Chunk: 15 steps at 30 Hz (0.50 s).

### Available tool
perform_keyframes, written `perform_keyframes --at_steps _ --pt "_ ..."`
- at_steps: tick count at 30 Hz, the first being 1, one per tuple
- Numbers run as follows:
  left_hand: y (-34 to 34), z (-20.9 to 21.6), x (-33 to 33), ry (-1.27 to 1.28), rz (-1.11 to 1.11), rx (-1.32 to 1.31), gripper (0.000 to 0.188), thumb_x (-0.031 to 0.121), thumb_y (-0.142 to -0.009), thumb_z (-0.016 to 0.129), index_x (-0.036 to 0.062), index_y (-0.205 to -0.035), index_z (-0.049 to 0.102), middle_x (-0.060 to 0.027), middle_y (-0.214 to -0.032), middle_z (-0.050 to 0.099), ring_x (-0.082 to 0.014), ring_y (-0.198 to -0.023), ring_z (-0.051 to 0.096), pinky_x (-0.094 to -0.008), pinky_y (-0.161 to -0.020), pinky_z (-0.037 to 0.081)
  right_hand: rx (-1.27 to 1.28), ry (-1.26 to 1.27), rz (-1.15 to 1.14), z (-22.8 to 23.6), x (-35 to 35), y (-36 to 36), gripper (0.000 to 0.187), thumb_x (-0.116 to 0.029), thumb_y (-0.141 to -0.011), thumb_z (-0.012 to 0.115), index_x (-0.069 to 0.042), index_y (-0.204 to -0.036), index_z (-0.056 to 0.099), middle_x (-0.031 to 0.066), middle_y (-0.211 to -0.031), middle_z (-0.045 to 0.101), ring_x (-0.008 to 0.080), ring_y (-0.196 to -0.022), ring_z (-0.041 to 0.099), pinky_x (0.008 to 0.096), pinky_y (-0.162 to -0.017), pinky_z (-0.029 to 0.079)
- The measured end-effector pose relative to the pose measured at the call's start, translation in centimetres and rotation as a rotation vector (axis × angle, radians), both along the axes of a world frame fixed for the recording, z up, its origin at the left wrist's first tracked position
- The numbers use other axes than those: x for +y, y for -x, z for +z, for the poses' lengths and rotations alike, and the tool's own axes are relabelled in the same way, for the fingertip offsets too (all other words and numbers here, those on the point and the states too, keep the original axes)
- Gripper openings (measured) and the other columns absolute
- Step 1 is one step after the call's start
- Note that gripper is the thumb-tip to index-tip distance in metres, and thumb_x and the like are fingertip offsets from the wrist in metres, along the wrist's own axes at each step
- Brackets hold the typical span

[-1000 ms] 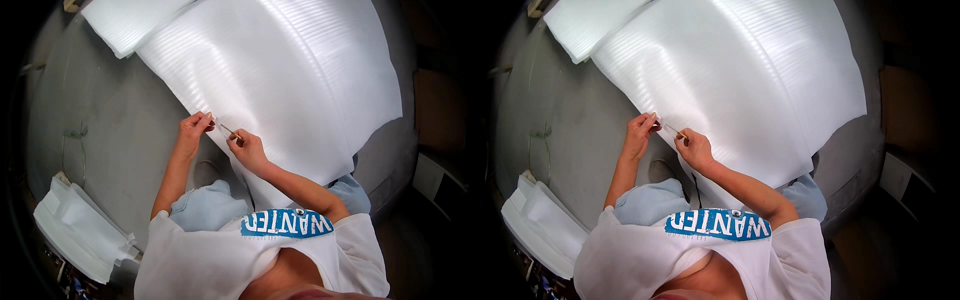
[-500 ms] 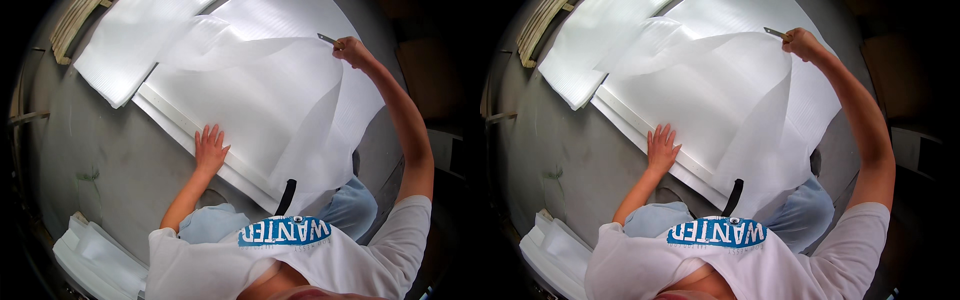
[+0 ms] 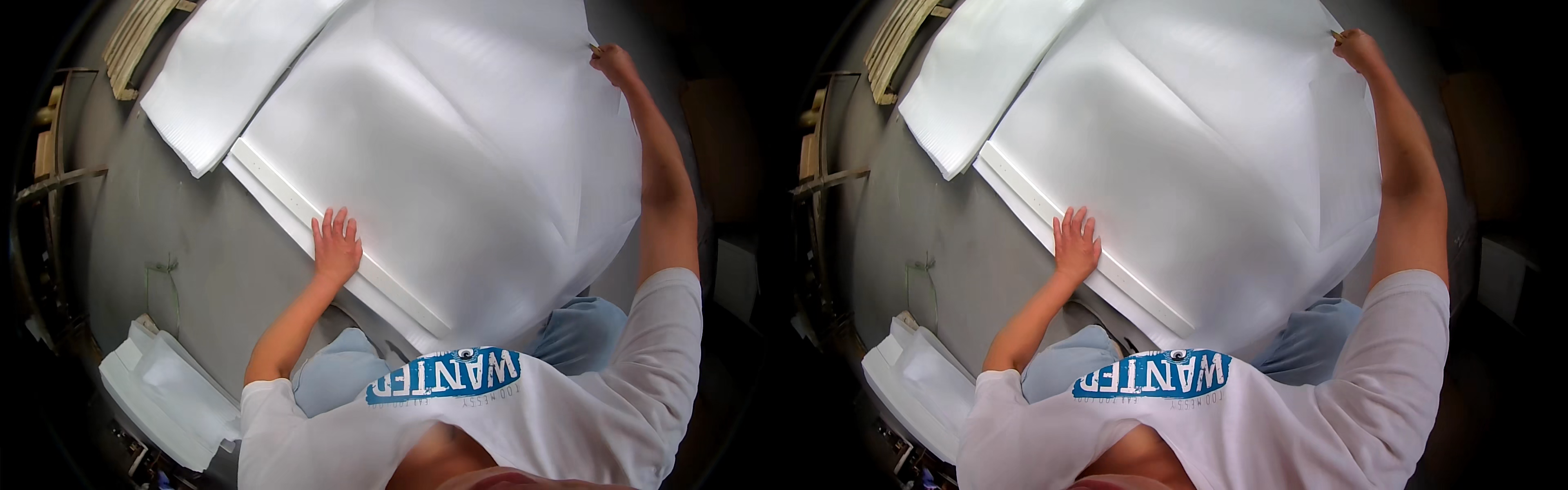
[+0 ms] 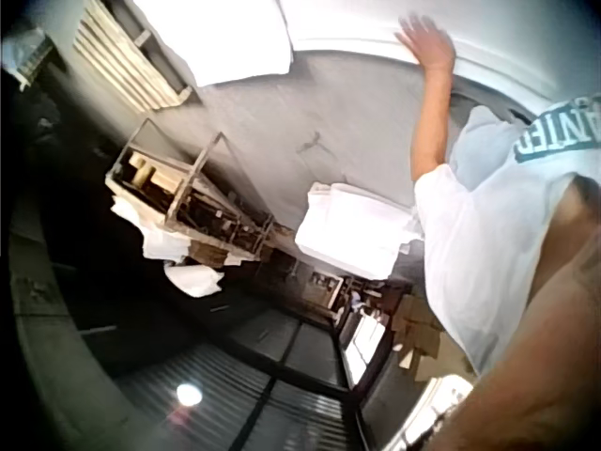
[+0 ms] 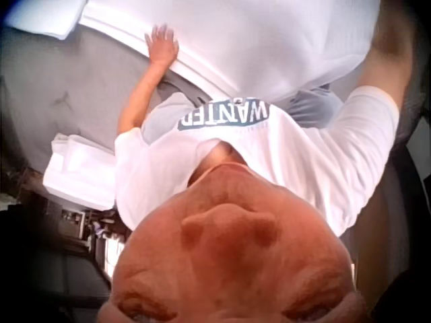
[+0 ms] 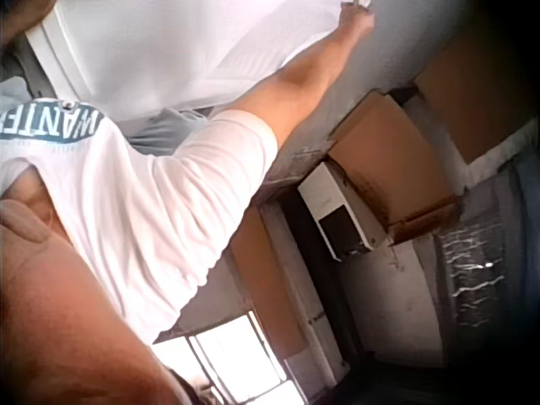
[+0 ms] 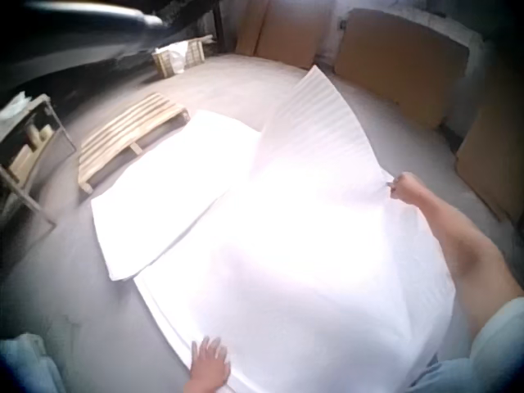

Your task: The person uses a utility knife and a straight edge to cut large white foam sheets on the floor. They align the straight edge, score the foam, and tear it into smaller pieces. The person stacks the cut foam pieces and discards the trimmings.

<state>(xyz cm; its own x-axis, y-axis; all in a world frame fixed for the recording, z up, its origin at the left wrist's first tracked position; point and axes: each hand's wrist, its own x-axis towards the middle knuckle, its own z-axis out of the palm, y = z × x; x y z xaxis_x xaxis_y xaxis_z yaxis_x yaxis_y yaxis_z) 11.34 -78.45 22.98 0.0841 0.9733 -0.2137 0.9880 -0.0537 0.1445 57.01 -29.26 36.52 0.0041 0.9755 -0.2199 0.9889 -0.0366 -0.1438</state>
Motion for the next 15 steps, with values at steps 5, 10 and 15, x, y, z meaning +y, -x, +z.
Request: perform_keyframes --at_steps 5,10,15 --pt "-1.2 -1.2 0.6 0.118 0.045 0.159 0.05 0.026 -0.088 0.06 0.0056 -0.131 0.044 -0.0114 -0.149 0.029 -0.0347 -0.143 0.017 -0.0591 -0.112 0.019 0.058 -0.051 0.085 -5.6 4.3 -2.8 0.023 -0.025 -0.079 0.064 -0.009 -0.094 0.067 0.0073 -0.066 0.06 0.018 -0.058 0.058 0.0371 -0.057 0.049" --pt "-2.9 -1.9 1.9 0.111 0.103 0.161 0.05 0.014 -0.084 0.063 0.0051 -0.129 0.043 -0.0106 -0.149 0.028 -0.0319 -0.143 0.019 -0.0545 -0.114 0.022 -0.05 -0.231 0.337 -6.9 11.2 -9.9 0.024 -0.027 -0.088 0.061 -0.005 -0.094 0.066 0.0082 -0.066 0.058 0.0155 -0.056 0.057 0.0339 -0.053 0.046" --pt "-3.6 -3.3 0.6 0.138 0.161 0.369 0.049 0.011 -0.085 0.06 0.0048 -0.13 0.042 -0.0098 -0.15 0.029 -0.0325 -0.142 0.022 -0.0542 -0.113 0.024 0.417 -0.234 0.232 -6.0 11.5 -14.1 0.019 -0.017 -0.089 0.064 0.002 -0.086 0.065 0.0173 -0.088 0.064 0.0226 -0.072 0.059 0.0451 -0.057 0.049"
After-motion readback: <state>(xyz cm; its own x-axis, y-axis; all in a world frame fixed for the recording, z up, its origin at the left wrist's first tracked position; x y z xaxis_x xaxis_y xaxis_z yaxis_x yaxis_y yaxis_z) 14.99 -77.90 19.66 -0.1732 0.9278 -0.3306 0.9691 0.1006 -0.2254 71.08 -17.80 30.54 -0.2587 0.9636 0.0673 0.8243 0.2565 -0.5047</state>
